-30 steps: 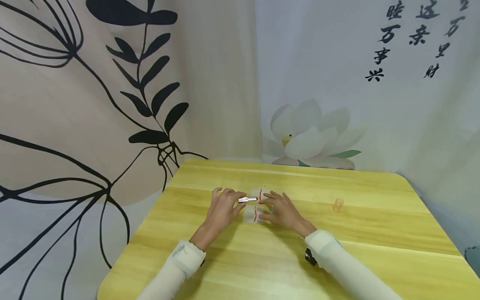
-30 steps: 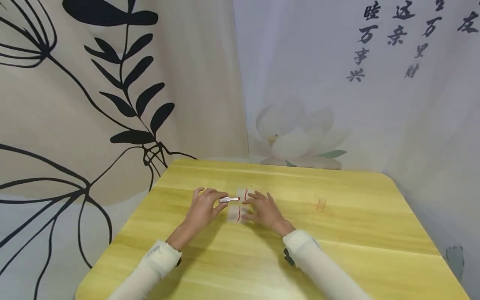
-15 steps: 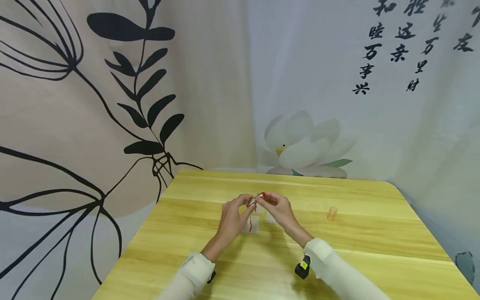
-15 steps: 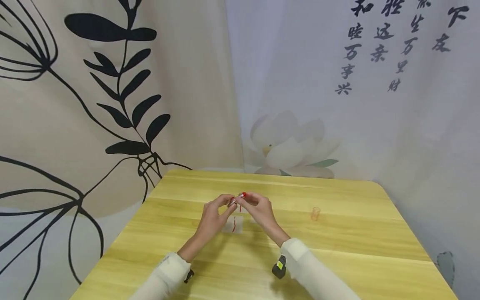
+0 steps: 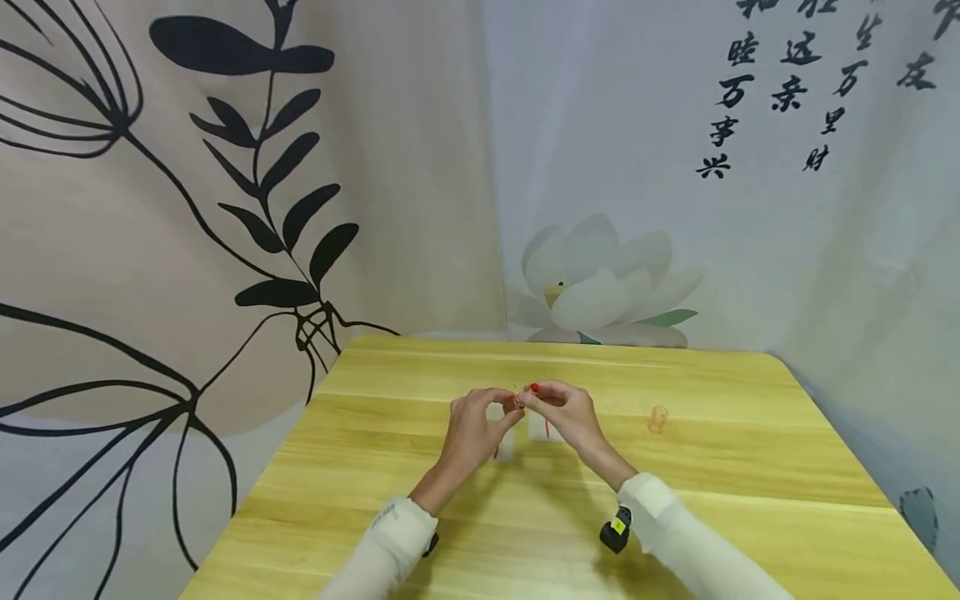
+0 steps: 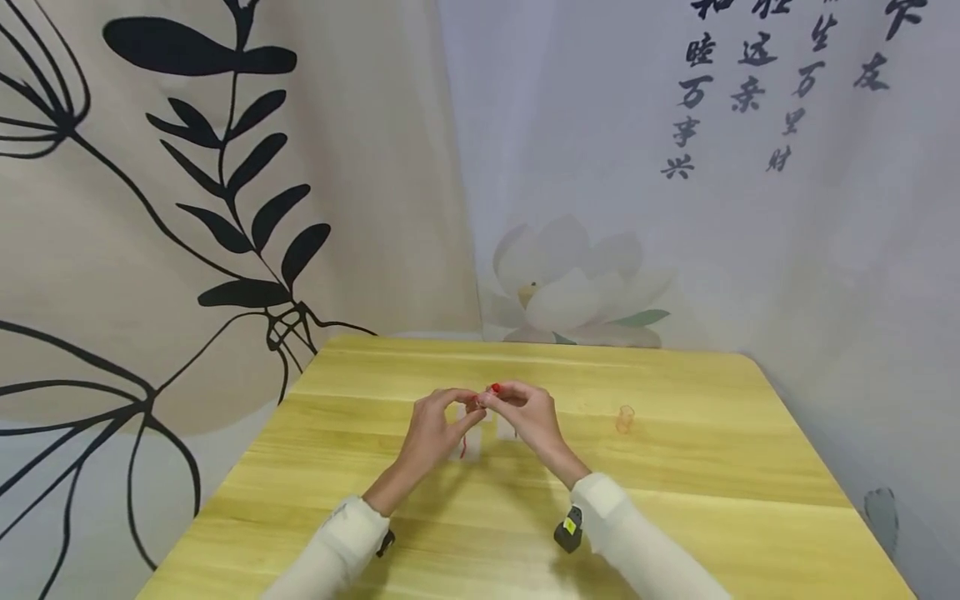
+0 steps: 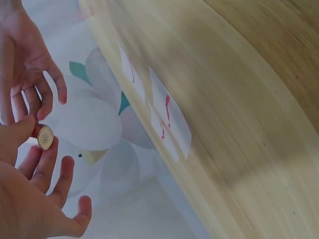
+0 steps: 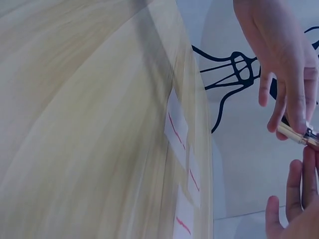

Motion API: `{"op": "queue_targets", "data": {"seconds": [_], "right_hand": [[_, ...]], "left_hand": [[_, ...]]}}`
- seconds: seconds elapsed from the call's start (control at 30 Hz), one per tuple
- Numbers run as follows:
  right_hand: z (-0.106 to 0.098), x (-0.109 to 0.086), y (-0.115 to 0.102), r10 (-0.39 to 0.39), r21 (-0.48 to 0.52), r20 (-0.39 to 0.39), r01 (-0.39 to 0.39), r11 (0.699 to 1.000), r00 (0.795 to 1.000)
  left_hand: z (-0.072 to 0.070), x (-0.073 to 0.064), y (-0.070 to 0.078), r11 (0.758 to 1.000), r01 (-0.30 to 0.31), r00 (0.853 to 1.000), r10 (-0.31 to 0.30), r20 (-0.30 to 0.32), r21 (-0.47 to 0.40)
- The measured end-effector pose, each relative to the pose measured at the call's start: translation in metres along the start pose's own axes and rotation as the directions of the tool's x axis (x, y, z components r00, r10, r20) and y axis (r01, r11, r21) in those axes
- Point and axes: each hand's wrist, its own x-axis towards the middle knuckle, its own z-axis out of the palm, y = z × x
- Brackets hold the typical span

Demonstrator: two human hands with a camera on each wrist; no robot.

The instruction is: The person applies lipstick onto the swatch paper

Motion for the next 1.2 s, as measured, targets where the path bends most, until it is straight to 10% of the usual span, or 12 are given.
{"op": "queue_targets", "data": {"seconds": [1.2], "right_hand": [[-0.011, 0.0, 0.006, -0.103, -0.027, 0.142, 0.108, 0.994, 0.984]], "left_hand": [[0.004, -0.005, -0.004, 0.991, -0.008, 0.992, 0.025, 0.121, -0.132]]}}
